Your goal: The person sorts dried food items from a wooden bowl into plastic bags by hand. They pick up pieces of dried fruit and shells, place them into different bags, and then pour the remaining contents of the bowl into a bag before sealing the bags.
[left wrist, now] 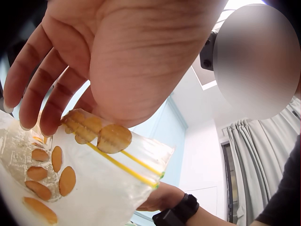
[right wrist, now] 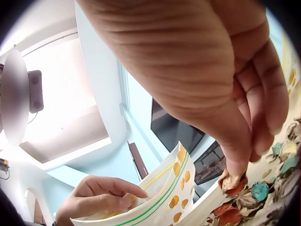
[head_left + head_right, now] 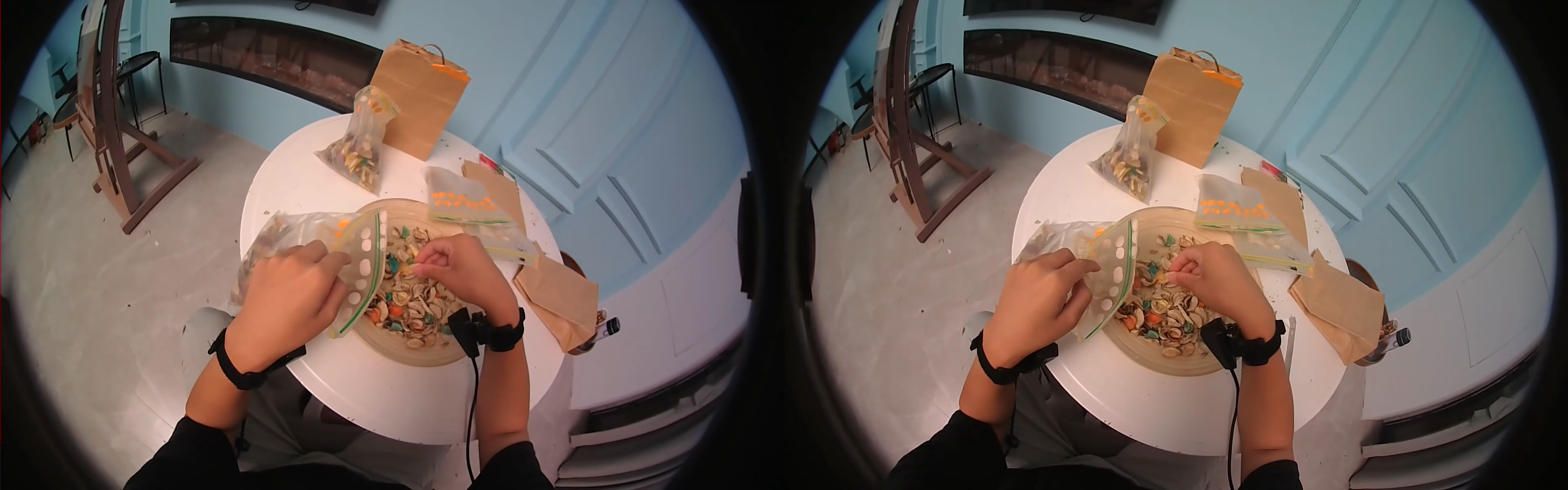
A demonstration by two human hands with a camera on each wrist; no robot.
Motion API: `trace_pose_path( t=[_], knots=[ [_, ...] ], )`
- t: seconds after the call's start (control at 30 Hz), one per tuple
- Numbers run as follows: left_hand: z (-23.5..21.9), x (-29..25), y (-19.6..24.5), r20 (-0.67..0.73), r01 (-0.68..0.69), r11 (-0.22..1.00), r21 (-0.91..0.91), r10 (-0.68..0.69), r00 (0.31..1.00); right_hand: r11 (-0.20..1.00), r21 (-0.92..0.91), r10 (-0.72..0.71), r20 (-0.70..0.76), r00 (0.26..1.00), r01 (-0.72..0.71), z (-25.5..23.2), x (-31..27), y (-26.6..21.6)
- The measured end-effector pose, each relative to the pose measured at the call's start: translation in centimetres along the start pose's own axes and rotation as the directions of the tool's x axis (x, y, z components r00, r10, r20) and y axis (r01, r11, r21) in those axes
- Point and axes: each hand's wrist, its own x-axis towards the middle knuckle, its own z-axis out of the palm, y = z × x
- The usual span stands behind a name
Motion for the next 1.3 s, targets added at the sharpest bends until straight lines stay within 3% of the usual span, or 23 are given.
trace_pose_path(
  t=[0.1,0.2,0.3,0.4,0.5,0.6,0.7,0.8,0.9,1.1,1.2,1.3],
  knots=[
    [-0.3,0.1,0.1,0.010,0.005,1.000,0.011,-0.005,1.000,0.968,-0.132,-0.229,-0.111,0.967,0.214,0.5,0.2,0.5],
    [-0.2,0.1,0.1,0.011,0.006,1.000,0.002,-0.006,1.000,0.996,0.006,-0.083,-0.125,0.989,0.084,0.3,0.1,-0.8],
    [0.0,0.1,0.5,0.021,0.005,1.000,-0.004,-0.005,1.000,0.967,0.224,-0.093,-0.118,0.989,0.117,0.3,-0.5,-2.5],
    [0.4,0.2,0.9,-0.013,0.018,1.000,-0.001,-0.018,1.000,0.914,0.313,-0.249,-0.076,0.966,0.260,2.2,-0.5,-2.9],
    [0.5,0.2,0.9,-0.063,0.049,0.999,-0.004,-0.049,0.997,0.940,0.281,-0.179,-0.070,0.981,0.191,2.3,-0.9,-4.1],
    [0.0,0.3,0.2,-0.109,0.077,0.997,-0.001,-0.076,0.991,0.977,0.114,-0.183,0.002,0.983,0.182,1.5,-0.8,-3.2],
    [-0.5,0.4,0.2,-0.139,0.104,0.994,-0.041,-0.109,0.984,0.970,-0.090,-0.212,0.138,0.967,0.225,2.4,-0.6,-1.6],
    [-0.4,0.6,0.6,-0.142,0.116,0.991,-0.072,-0.126,0.982,0.895,-0.188,-0.391,0.107,0.914,0.405,4.3,-0.1,-0.2],
    [-0.1,0.6,0.7,-0.137,0.107,0.991,-0.079,-0.117,0.984,0.966,-0.156,-0.158,0.271,0.950,0.205,3.3,-0.1,-1.4],
    [0.3,0.7,0.5,-0.104,0.083,0.995,-0.061,-0.089,0.991,0.949,-0.221,-0.216,0.056,0.975,0.223,2.2,0.0,-0.6],
    [0.7,0.6,1.1,-0.086,0.077,0.995,-0.064,-0.082,0.993,0.987,0.003,-0.162,-0.067,0.985,0.162,1.2,-0.5,-1.7],
    [1.3,0.6,1.4,-0.073,0.047,0.997,-0.064,-0.052,0.996,0.892,0.424,-0.158,-0.025,0.987,0.154,1.4,-0.8,-3.1]
  ],
)
